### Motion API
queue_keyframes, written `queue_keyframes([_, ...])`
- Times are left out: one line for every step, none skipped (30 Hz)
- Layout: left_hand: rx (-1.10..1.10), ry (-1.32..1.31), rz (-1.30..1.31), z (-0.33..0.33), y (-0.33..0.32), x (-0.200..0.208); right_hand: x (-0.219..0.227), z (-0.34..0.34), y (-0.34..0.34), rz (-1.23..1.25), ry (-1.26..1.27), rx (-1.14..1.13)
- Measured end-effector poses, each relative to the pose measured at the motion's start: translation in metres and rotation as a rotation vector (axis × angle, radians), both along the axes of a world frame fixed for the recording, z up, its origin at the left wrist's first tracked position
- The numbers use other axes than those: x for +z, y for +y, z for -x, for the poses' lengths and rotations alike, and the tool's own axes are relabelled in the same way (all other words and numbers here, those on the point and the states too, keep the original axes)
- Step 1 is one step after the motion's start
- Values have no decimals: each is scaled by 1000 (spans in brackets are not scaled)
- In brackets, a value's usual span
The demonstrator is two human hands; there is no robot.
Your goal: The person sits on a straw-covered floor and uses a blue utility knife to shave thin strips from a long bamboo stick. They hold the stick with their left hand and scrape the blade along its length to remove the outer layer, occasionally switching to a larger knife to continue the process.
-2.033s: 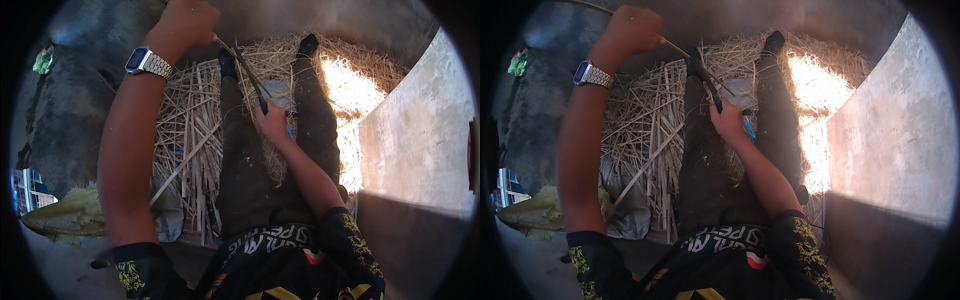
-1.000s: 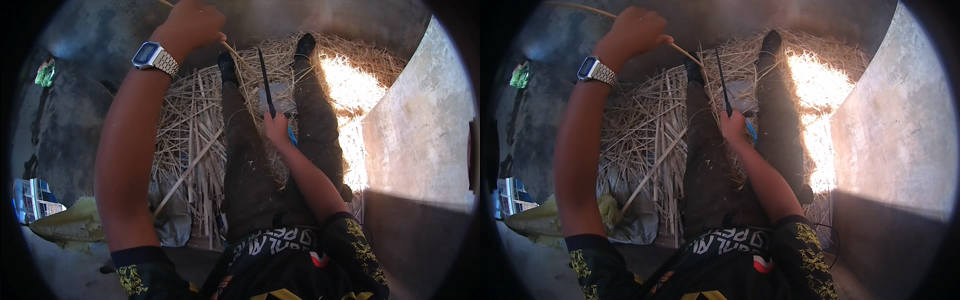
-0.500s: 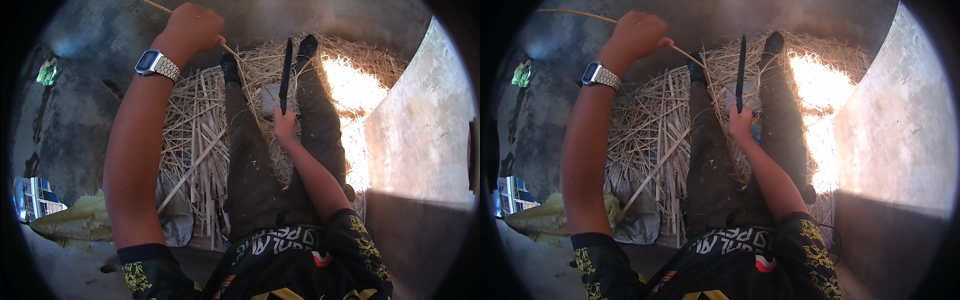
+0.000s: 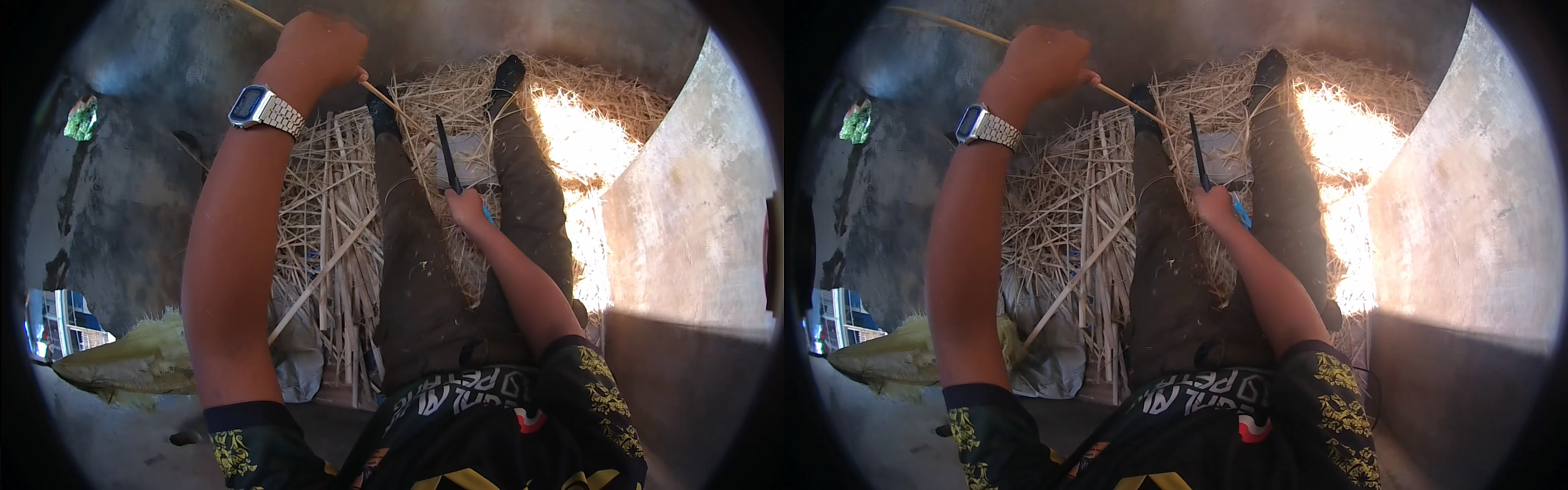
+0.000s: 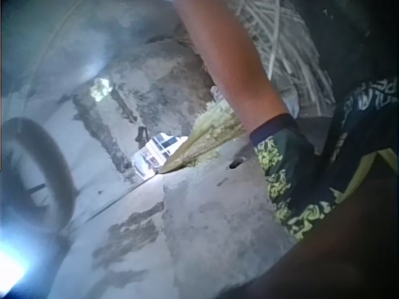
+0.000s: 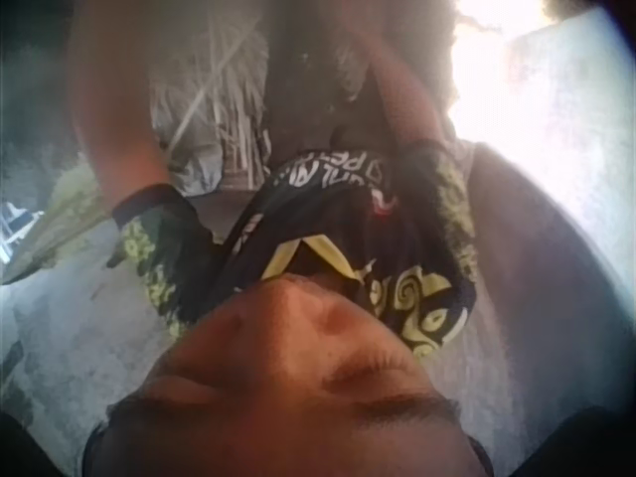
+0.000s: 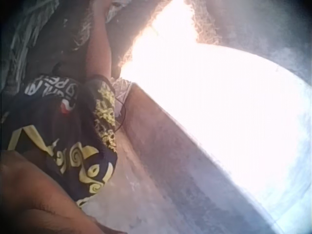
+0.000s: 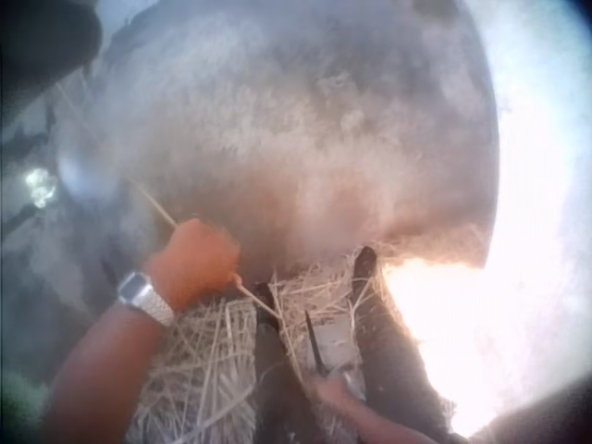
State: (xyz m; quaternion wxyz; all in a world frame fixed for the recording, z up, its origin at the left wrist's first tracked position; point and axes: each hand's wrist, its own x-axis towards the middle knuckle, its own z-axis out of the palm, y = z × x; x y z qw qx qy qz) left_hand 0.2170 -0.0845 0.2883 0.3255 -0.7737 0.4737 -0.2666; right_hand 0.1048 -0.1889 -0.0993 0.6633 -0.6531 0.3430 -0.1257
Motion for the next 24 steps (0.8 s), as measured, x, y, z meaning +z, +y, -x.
queue_keyframes([-17, 10, 20, -2, 3, -1, 5, 4, 1, -16, 107, 13])
queue_keyframes([5, 11, 9, -4, 4, -1, 10, 6, 2, -31, 214, 27])
queue_keyframes([20, 15, 1, 0, 2, 1, 8, 4, -1, 110, 164, -8])
queue_keyframes([37, 18, -8, 2, 0, 1, 6, 1, -6, 252, 114, -43])
queue_keyframes([32, 20, -5, 3, -2, 2, 3, -1, -8, 393, 63, -77])
queue_keyframes([38, 22, -4, 1, 1, 1, 8, -2, -4, 357, -47, -154])
queue_keyframes([41, 25, 2, 1, 1, 1, 19, -1, -2, 324, -157, -232])
queue_keyframes([79, 11, -13, 2, 1, -1, 26, -1, 1, 289, -267, -309])
queue_keyframes([111, -5, -29, 6, -2, 1, 26, -2, 3, 245, -352, -338])
queue_keyframes([143, -20, -46, 8, -4, 2, 24, -3, 5, 200, -436, -367])
queue_keyframes([158, -12, -43, 8, -4, 2, 22, -3, 6, 156, -520, -395])
queue_keyframes([165, -5, -43, 8, -5, 4, 8, -5, 5, 84, -405, -280])
queue_keyframes([168, 1, -41, 8, -8, 6, -15, -8, 1, 15, -291, -170])
queue_keyframes([120, 8, -14, 1, -8, 3, -29, -8, -6, -51, -174, -62])
queue_keyframes([92, 7, 7, -8, 1, -1, -28, -8, -5, -219, -85, -16])
queue_keyframes([61, 6, 29, -12, 8, -1, -24, -6, -4, -383, 4, 30])
queue_keyframes([70, 12, 28, -16, 14, -2, -21, -5, -3, -546, 95, 76])
queue_keyframes([78, 20, 26, -17, 19, -2, -14, -4, -3, -413, 83, 58])
queue_keyframes([87, 28, 24, -18, 24, -2, -7, -3, -4, -280, 70, 39])
queue_keyframes([122, 34, 22, -20, 29, -3, 0, -3, -3, -147, 57, 22])
queue_keyframes([153, 43, 20, -22, 32, -7, 7, -5, -5, 96, 7, -25])
queue_keyframes([184, 51, 19, -25, 36, -9, 13, -5, -3, 155, -94, -75])
queue_keyframes([214, 65, 19, -27, 43, -12, 19, -4, -3, 214, -195, -126])
queue_keyframes([242, 81, 21, -29, 50, -14, 29, -2, 1, 273, -295, -178])
